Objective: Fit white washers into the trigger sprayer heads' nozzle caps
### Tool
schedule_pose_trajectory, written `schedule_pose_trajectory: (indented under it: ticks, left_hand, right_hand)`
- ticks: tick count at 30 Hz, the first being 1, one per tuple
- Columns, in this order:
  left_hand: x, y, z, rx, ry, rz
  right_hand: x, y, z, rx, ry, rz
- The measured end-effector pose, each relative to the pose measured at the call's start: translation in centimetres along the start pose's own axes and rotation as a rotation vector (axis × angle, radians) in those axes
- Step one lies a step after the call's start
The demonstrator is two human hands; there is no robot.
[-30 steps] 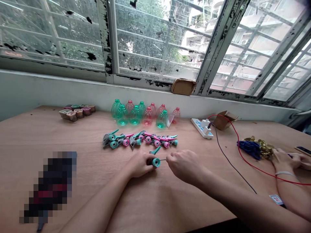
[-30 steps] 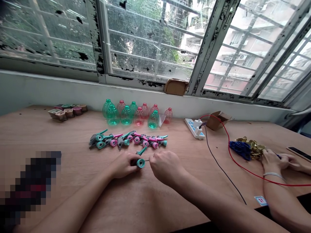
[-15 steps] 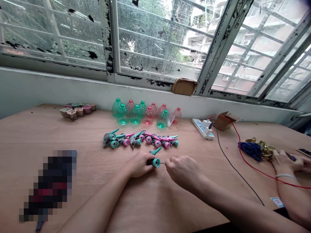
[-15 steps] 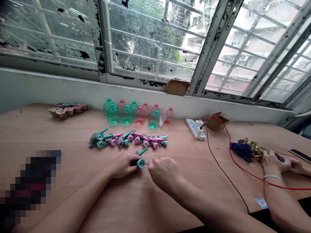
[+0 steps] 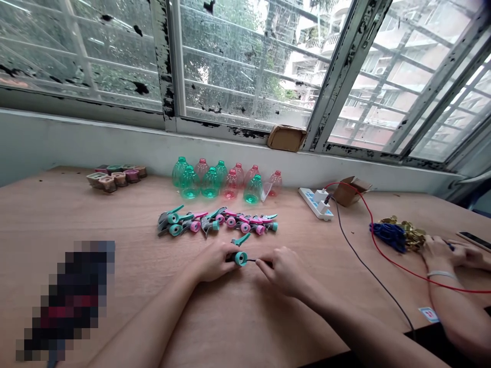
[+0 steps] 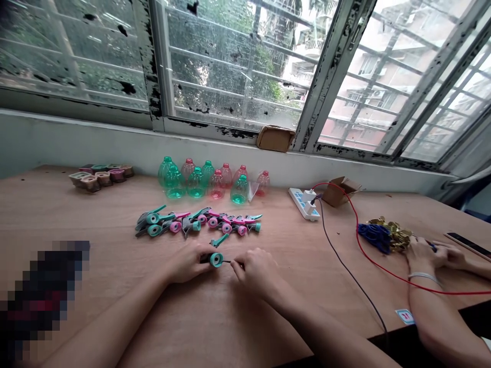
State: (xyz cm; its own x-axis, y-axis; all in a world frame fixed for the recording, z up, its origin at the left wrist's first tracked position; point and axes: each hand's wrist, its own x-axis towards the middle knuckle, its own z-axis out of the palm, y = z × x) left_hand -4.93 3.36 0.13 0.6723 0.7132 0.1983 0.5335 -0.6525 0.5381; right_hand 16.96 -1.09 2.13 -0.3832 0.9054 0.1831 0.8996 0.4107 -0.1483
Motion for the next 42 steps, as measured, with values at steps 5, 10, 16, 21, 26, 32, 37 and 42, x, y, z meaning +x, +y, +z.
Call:
schedule_pose_trajectory:
  ticks: [5, 10, 16, 21, 26, 32, 37, 42]
  left_hand:
    - [0.0, 0.3, -0.1, -0.023, 0.007, 0.002]
    - [0.0, 0.4, 0.0, -0.036, 0.009, -0.004]
    - [0.1, 0.5, 0.1, 0.020, 0.018, 0.002]
    - [0.1, 0.3, 0.1, 0.032, 0.002, 0.017]
    - [0.2, 0.4, 0.0, 0.042, -0.025, 0.030]
    - [0.3, 0.5, -0.2, 0.058, -0.037, 0.026]
    - [0.3, 0.5, -0.2, 0.038, -0.050, 0.037]
    - [0.3, 0.4, -0.2, -0.009, -0.042, 0.060]
  right_hand:
    - [-0.1, 0.5, 1.0, 0.148, 0.029, -0.036]
    - [-0.3, 0.5, 1.1, 0.097, 0.029, -0.026]
    - [-0.4, -0.7, -1.3, -0.205, 0.010, -0.074]
    - [0.2, -0.7, -1.1, -0.092, -0.042, -0.015]
    - [0.3, 0.4, 0.9, 0.240, -0.065, 0.063]
    - [0.2, 1.4, 1.9, 0.443, -0.043, 0.018]
    - [0.1, 1.7, 2.4, 0.475, -0.019, -0.018]
    - [0.0, 1.9, 2.7, 0.461, -0.021, -0.044]
